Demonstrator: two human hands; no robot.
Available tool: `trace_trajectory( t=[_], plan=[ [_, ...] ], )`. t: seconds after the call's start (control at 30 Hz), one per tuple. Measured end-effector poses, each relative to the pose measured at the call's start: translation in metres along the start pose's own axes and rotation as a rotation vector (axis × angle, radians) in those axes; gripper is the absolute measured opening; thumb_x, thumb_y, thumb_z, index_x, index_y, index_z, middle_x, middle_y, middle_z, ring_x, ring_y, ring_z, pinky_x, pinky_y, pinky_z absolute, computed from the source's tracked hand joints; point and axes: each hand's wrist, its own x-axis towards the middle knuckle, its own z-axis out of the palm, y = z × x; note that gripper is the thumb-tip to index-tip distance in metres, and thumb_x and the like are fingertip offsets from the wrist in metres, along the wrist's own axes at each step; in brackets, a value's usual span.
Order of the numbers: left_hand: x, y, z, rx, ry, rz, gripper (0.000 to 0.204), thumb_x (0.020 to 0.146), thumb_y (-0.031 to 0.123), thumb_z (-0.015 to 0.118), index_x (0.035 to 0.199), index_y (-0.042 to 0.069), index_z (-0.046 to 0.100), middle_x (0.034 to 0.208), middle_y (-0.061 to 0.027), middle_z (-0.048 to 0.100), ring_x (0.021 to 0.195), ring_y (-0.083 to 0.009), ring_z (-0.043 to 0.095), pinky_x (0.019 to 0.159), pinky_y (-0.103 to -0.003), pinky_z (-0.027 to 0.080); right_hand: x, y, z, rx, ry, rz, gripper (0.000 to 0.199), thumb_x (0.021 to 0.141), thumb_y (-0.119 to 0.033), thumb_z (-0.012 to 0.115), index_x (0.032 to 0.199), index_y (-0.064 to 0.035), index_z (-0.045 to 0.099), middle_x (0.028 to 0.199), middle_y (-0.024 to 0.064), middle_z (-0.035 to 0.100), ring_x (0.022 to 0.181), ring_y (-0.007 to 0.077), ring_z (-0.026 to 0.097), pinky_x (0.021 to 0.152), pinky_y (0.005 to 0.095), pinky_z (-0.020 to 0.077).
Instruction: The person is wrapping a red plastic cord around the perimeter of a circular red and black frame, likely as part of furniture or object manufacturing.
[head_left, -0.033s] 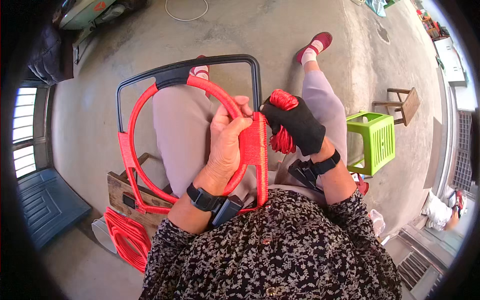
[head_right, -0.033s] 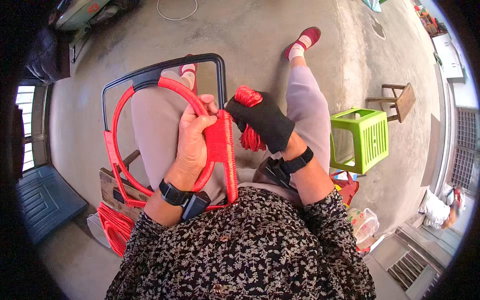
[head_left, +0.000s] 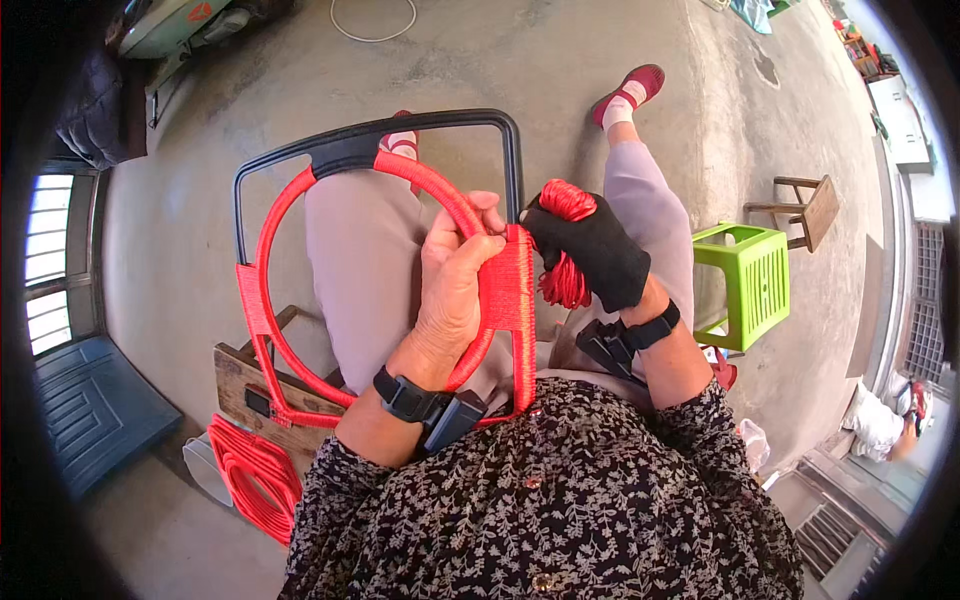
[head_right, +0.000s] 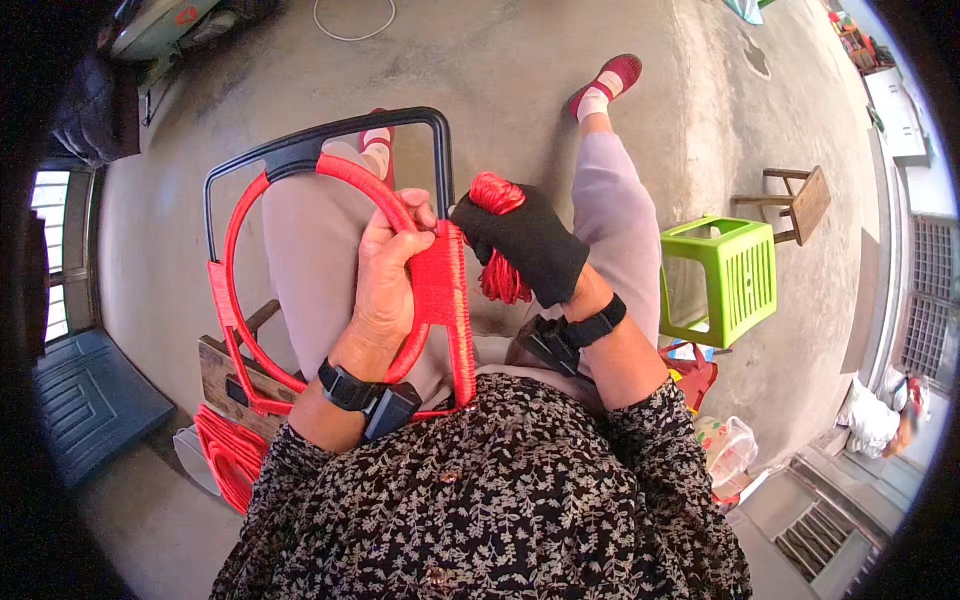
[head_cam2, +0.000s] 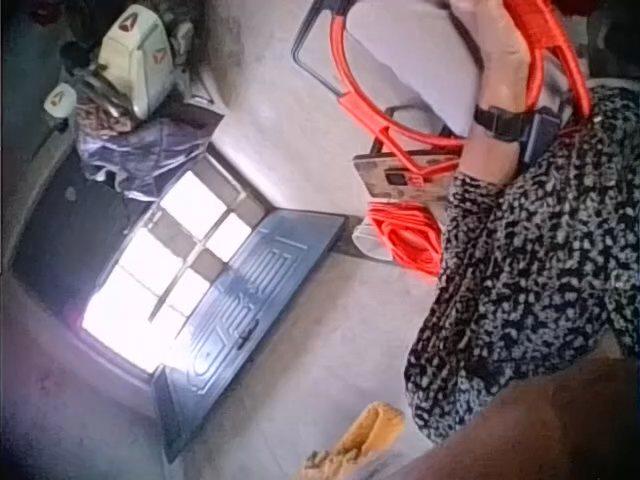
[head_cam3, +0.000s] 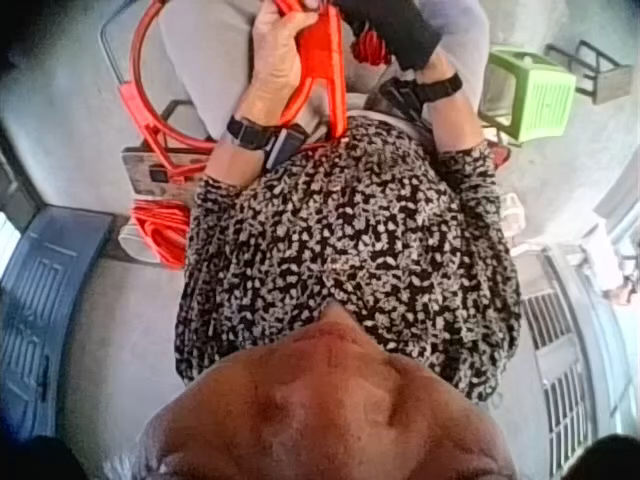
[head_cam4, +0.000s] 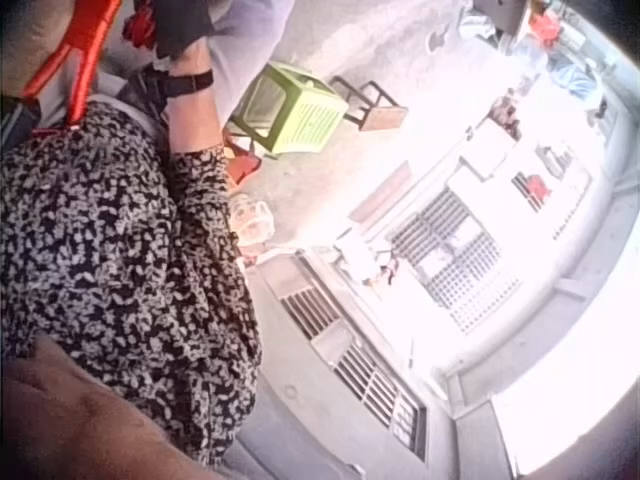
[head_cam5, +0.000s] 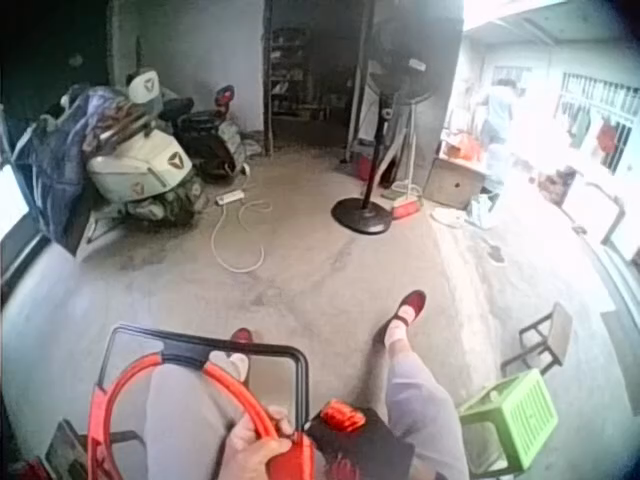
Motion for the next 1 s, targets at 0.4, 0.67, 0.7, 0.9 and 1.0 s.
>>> trace_trajectory(
  t=[0.4,0.67,0.7,0.9,1.0],
  plan=[
    [0.005,0.000,0.009,-0.002,0.076,-0.140,0.016,0.087,0.008,0.059,0.102,0.003,0.055,0.086,-0.0054,0.060,0.073,-0.0149,0.061,0.063,-0.028,0.052,-0.014,0.026,-0.023,0.750,0.121,0.010,0.022,0.088,-0.022,0.062,0.098,-0.0028,0.059,0.090,0.0080,0.064,0.073,0.0169,0.063,0.068,0.0293,0.0500],
    [-0.002,0.019,0.024,0.217,0.038,-0.267,0.014,0.084,0.015,0.067,0.089,0.008,0.057,0.075,-0.0067,0.064,0.063,-0.0169,0.063,0.058,-0.029,0.052,-0.091,0.050,-0.102,0.041,0.699,0.029,0.021,0.082,-0.010,0.068,0.101,-0.0008,0.062,0.075,0.0050,0.062,0.061,0.0145,0.060,0.058,0.0277,0.0494],
    [0.000,0.018,0.028,0.205,0.024,-0.269,0.014,0.084,0.015,0.068,0.088,0.008,0.057,0.074,-0.0065,0.064,0.062,-0.0168,0.063,0.057,-0.029,0.052,-0.101,0.065,-0.114,0.012,0.783,0.072,0.021,0.081,-0.008,0.069,0.100,-0.0004,0.062,0.072,0.0032,0.061,0.058,0.0123,0.058,0.055,0.0270,0.0472],
    [-0.006,0.036,0.021,0.277,0.031,-0.233,0.015,0.084,0.013,0.066,0.085,0.003,0.056,0.071,-0.0078,0.061,0.056,-0.0171,0.061,0.053,-0.028,0.050,-0.108,0.102,-0.107,0.039,0.910,-0.043,0.021,0.081,-0.010,0.067,0.100,-0.0015,0.065,0.074,0.0011,0.061,0.058,0.0091,0.054,0.055,0.0244,0.0441],
    [-0.001,0.043,0.011,0.298,0.110,-0.224,0.014,0.085,0.013,0.064,0.088,0.002,0.056,0.070,-0.0083,0.061,0.056,-0.0174,0.061,0.053,-0.028,0.050,-0.100,0.078,-0.089,-0.004,0.925,0.015,0.022,0.079,-0.010,0.068,0.099,-0.0020,0.064,0.078,0.0041,0.064,0.065,0.0118,0.059,0.060,0.0276,0.0474]
  ],
)
